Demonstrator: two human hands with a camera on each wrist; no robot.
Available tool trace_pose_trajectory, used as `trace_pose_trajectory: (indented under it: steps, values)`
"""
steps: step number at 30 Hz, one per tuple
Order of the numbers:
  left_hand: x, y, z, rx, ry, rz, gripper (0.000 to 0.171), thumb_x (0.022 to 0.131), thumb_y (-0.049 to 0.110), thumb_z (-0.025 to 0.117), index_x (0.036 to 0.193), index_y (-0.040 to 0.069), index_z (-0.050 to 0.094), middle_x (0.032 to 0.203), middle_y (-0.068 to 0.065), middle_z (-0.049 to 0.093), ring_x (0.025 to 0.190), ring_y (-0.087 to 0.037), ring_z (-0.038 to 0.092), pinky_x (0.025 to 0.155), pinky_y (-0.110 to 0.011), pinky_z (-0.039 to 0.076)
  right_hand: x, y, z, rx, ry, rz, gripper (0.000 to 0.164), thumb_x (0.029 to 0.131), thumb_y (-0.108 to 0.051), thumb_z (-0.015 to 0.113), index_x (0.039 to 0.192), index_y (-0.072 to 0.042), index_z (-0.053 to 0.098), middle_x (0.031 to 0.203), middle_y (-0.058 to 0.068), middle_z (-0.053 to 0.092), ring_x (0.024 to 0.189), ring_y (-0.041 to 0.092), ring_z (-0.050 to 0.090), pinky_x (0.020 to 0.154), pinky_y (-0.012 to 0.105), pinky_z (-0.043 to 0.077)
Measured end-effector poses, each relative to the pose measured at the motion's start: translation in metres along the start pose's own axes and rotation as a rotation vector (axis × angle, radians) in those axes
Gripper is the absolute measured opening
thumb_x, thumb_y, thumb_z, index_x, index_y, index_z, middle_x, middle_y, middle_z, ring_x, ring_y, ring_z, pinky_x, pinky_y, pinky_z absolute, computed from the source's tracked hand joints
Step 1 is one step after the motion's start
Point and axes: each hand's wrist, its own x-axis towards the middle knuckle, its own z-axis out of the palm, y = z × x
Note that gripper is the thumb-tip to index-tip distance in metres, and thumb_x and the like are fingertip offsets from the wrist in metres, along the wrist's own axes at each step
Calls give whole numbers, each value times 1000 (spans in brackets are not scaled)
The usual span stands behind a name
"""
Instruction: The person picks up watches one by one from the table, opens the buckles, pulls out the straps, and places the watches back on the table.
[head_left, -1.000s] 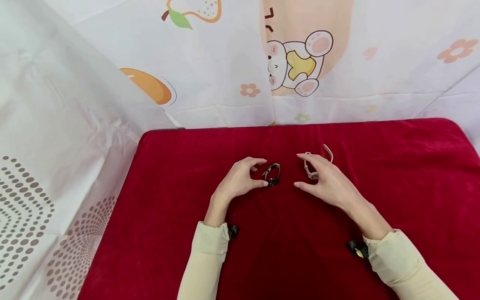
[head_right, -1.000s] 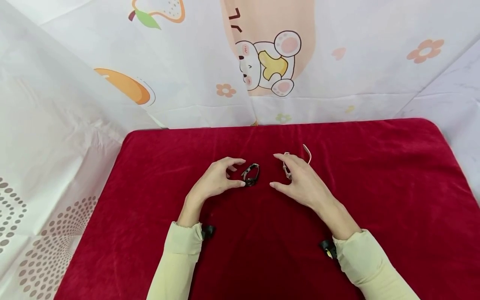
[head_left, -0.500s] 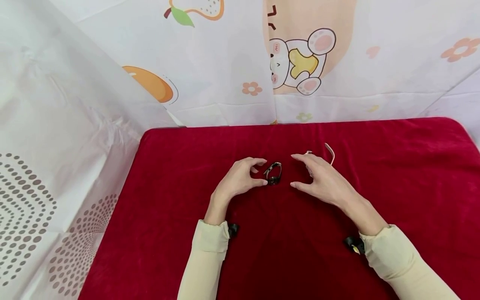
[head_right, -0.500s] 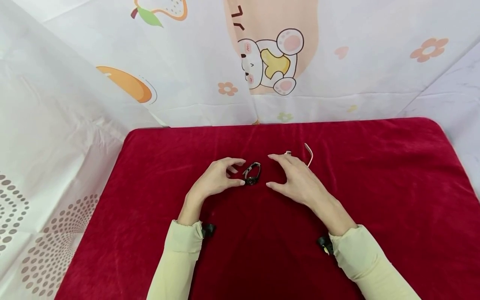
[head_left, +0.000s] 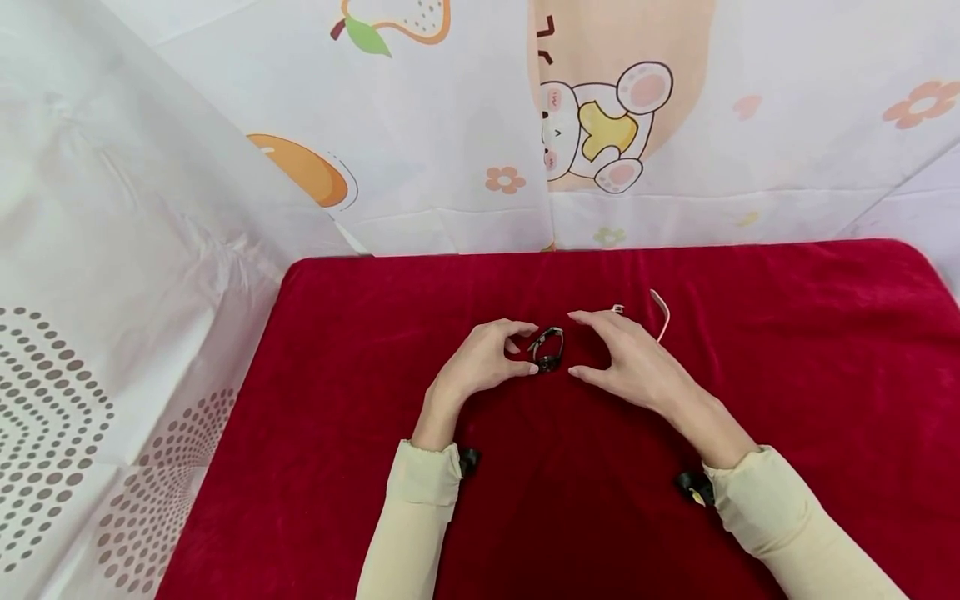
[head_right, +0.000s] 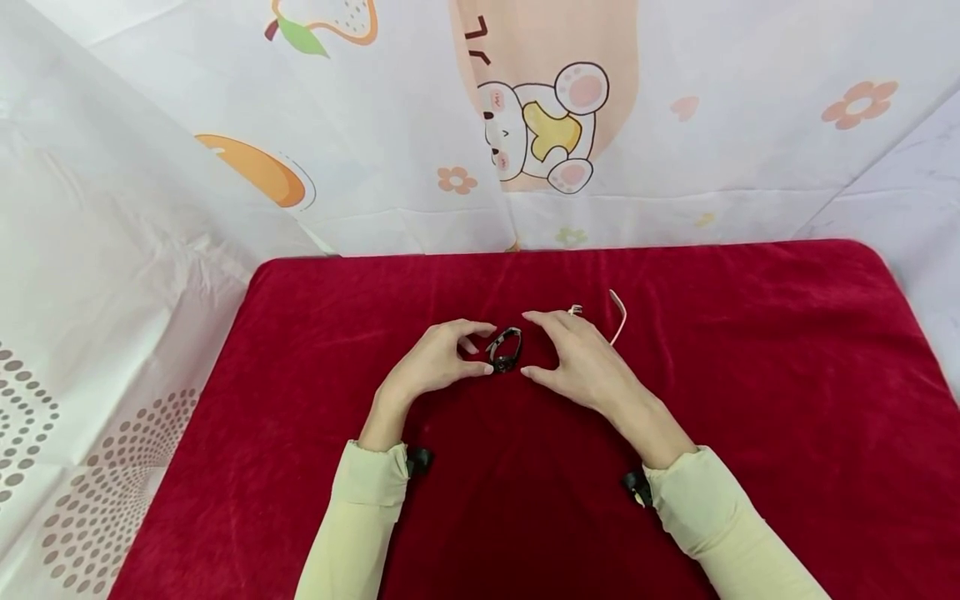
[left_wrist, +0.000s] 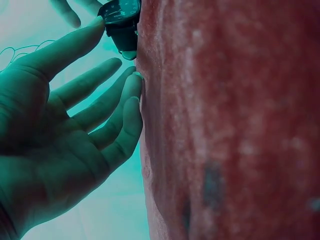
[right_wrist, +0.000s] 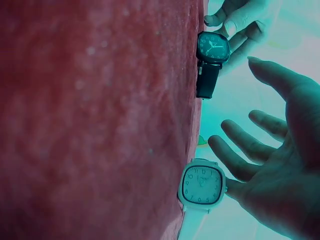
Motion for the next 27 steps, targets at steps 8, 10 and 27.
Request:
trace_pose_trajectory:
  steps: [8,10,27]
  values:
    - [1,0,1,5,-4,1,52,83,21,83,131,14,65,125,2,62,91,-10,60,75,-22,53,5,-3,3,-9,-15,-7,71,82,-27,83,141,-7,51,134,13,56,124,30,52,107,49,40]
    - [1,0,1,9,-2,0,51,83,21,83,130,14,66,124,2,62,91,-10,60,75,-22,52,6,-4,3,-5,-30,-4,70,82,-28,83,141,-8,51,135,12,56,124,29,53,106,49,41]
    - [2,-2,2,61,-4,41,45,85,20,82,126,11,68,124,0,62,92,-10,61,78,-20,51,13,-5,10,-53,-82,5,65,83,-26,82,139,-8,54,131,12,58,118,30,58,98,48,49]
